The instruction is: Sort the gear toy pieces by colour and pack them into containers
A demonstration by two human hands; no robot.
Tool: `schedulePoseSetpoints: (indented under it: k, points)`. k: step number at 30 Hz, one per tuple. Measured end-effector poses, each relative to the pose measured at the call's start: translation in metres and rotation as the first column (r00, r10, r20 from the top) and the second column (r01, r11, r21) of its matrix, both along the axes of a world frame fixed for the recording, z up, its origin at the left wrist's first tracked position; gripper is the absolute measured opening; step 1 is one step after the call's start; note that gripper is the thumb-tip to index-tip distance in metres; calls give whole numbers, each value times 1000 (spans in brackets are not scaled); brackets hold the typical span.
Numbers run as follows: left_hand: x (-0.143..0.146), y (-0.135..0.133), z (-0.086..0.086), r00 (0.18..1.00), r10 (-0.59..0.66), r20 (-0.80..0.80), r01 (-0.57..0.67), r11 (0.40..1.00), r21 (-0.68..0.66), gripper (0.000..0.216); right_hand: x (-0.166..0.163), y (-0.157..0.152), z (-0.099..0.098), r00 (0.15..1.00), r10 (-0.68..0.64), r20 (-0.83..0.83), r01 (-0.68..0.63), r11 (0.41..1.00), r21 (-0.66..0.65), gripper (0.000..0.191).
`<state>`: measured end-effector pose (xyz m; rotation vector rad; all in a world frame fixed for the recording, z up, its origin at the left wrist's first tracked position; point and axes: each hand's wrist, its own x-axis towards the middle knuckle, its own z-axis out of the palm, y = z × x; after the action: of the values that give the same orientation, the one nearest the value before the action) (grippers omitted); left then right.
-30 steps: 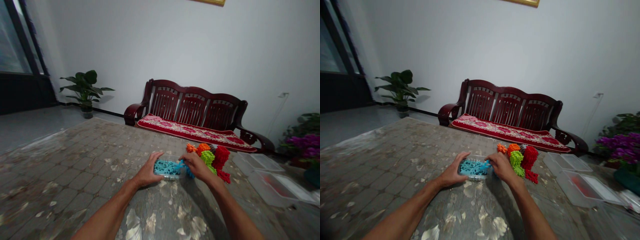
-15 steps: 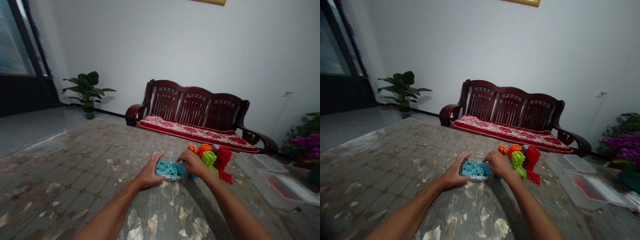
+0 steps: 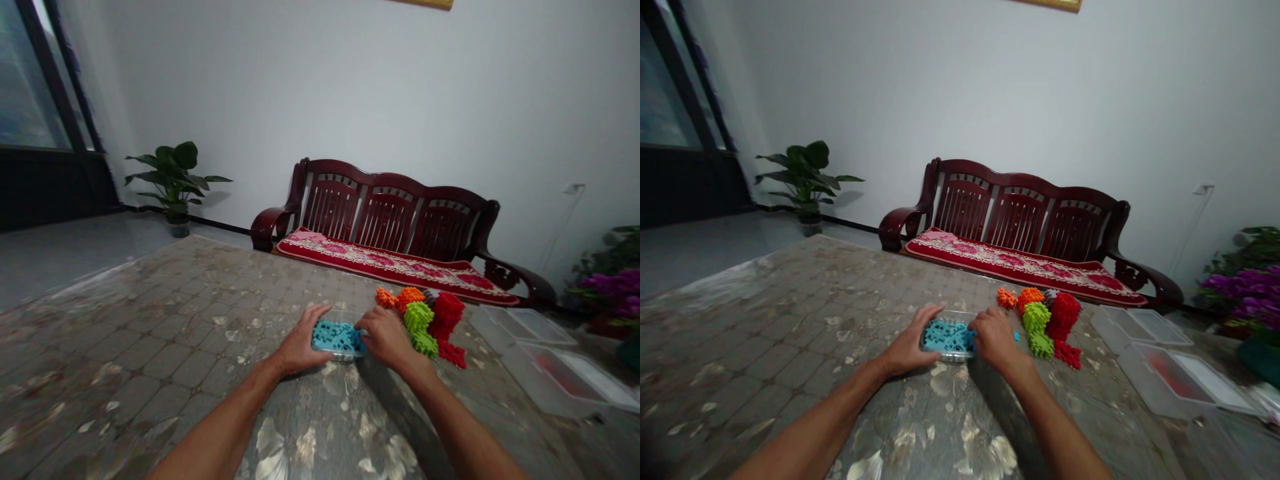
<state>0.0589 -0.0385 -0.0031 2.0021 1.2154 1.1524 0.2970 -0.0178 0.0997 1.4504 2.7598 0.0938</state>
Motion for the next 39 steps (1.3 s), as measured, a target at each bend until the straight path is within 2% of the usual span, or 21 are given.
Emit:
schedulePoseSetpoints:
  k: [9, 18, 28, 31, 34, 39]
  points:
    - [1, -2, 2, 1000, 7, -12, -6, 1000, 2, 97, -8, 11, -7, 1000, -26, 13, 26, 999, -46, 27]
    - [1, -2, 2, 1000, -7, -21, 7, 1000, -7, 98, -11, 15, -3, 995, 62, 82, -58, 997, -45, 23]
    - [2, -2, 1, 999, -8, -36, 8, 1000, -4, 97, -15, 19, -3, 999, 13, 50, -6, 992, -125, 26]
    - [2, -2, 2, 1000, 0, -28, 0, 1000, -1, 97, -10, 21, -3, 1000, -6, -24, 3, 991, -135, 32]
    - [2, -3, 4, 1000, -3, -26, 3, 1000, -12, 97, 7, 25, -4, 980, -55, -192, 31, 991, -127, 31]
    - [2, -4, 7, 1000, -17, -26, 16, 1000, -26, 97, 54, 29, -14, 830, -252, -497, 243, 966, -85, 30]
